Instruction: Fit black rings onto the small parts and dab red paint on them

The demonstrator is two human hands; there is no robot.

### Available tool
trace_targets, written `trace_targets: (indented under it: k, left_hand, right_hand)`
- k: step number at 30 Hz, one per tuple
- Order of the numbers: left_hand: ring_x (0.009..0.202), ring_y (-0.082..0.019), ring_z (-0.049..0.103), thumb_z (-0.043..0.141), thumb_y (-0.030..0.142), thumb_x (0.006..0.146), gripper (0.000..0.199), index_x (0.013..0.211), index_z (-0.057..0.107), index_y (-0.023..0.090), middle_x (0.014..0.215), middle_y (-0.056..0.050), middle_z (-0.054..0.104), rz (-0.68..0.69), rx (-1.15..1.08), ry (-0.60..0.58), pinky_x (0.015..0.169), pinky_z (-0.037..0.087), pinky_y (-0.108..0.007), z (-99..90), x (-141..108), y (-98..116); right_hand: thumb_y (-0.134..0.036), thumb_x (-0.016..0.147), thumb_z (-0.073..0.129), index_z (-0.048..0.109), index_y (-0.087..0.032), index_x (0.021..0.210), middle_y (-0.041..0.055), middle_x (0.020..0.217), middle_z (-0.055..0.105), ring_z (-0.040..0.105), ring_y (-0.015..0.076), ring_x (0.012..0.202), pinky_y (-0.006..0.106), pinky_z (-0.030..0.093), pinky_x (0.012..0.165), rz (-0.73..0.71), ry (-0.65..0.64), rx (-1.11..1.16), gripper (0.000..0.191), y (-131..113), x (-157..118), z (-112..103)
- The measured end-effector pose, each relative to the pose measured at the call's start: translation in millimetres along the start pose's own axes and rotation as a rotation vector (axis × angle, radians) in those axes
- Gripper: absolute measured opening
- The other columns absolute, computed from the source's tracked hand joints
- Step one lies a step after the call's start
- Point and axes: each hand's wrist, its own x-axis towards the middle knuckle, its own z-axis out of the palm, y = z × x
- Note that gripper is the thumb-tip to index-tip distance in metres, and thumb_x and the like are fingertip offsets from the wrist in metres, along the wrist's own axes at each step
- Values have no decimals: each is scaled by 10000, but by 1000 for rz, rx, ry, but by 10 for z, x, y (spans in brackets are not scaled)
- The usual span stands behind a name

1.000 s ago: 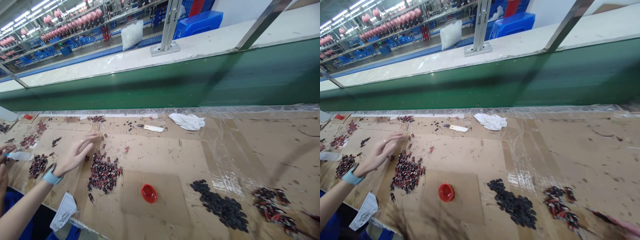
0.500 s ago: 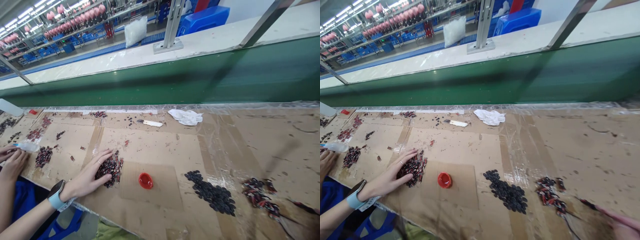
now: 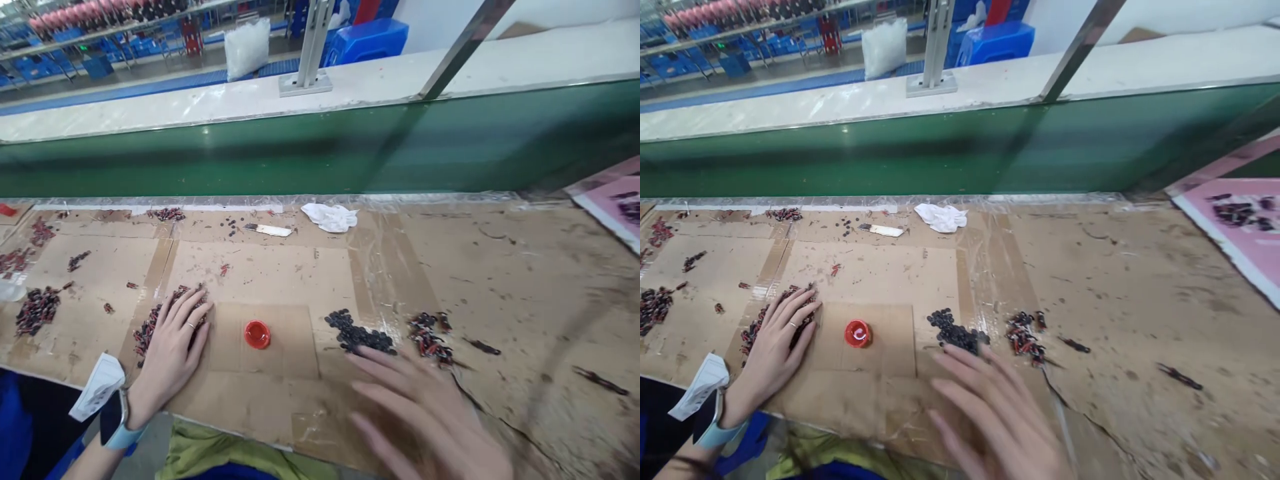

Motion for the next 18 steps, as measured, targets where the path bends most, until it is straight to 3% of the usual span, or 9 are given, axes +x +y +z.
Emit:
trace_targets:
  k: [3, 6, 10, 14, 18]
  left_hand:
    - [1204, -106, 316, 343, 371, 742, 346, 1088, 335, 360, 1236, 107, 401, -7, -7, 28, 1113, 155, -384, -20, 15, -114]
    - [1156, -125, 364, 383, 423, 711, 354, 1055, 369, 338, 1164, 86, 464, -26, -6, 62, 1096, 176, -389, -48, 37, -143]
    - [1046, -135, 431, 429, 452, 682, 359, 1002, 408, 289, 1062, 50, 503, -96, 8, 94, 1000, 308, -360, -87, 100, -84]
    - [958, -125, 460, 428, 445, 704, 264, 915, 462, 290, 943, 63, 534, -137, 38, 84, 939, 332, -369, -86, 180, -38]
    - [950, -95, 470, 399, 476, 741, 303, 925, 470, 245, 960, 61, 529, -124, 58, 55, 868, 370, -356, -65, 231, -70]
  right_hand:
    - [-627, 690, 519, 505, -261, 1178, 11, 1321, 536, 598, 280, 1151, 504, 531, 976, -176, -179, -169, 610, -78, 259, 276]
    - [-729, 679, 395, 338, -166, 1330, 77, 1402, 439, 540, 326, 1221, 541, 519, 978, -222, -294, -243, 863, -120, 484, 445]
    - [-747, 684, 344, 283, -176, 1357, 81, 1368, 486, 572, 337, 1180, 601, 489, 978, -218, -363, -270, 885, -73, 554, 488]
    - [-711, 689, 398, 280, -212, 1358, 37, 1337, 526, 615, 311, 1116, 577, 505, 963, -208, -358, -301, 843, 3, 481, 483]
    - [-732, 642, 433, 286, -228, 1356, 12, 1325, 540, 616, 314, 1101, 563, 512, 932, -226, -335, -300, 886, 64, 428, 493]
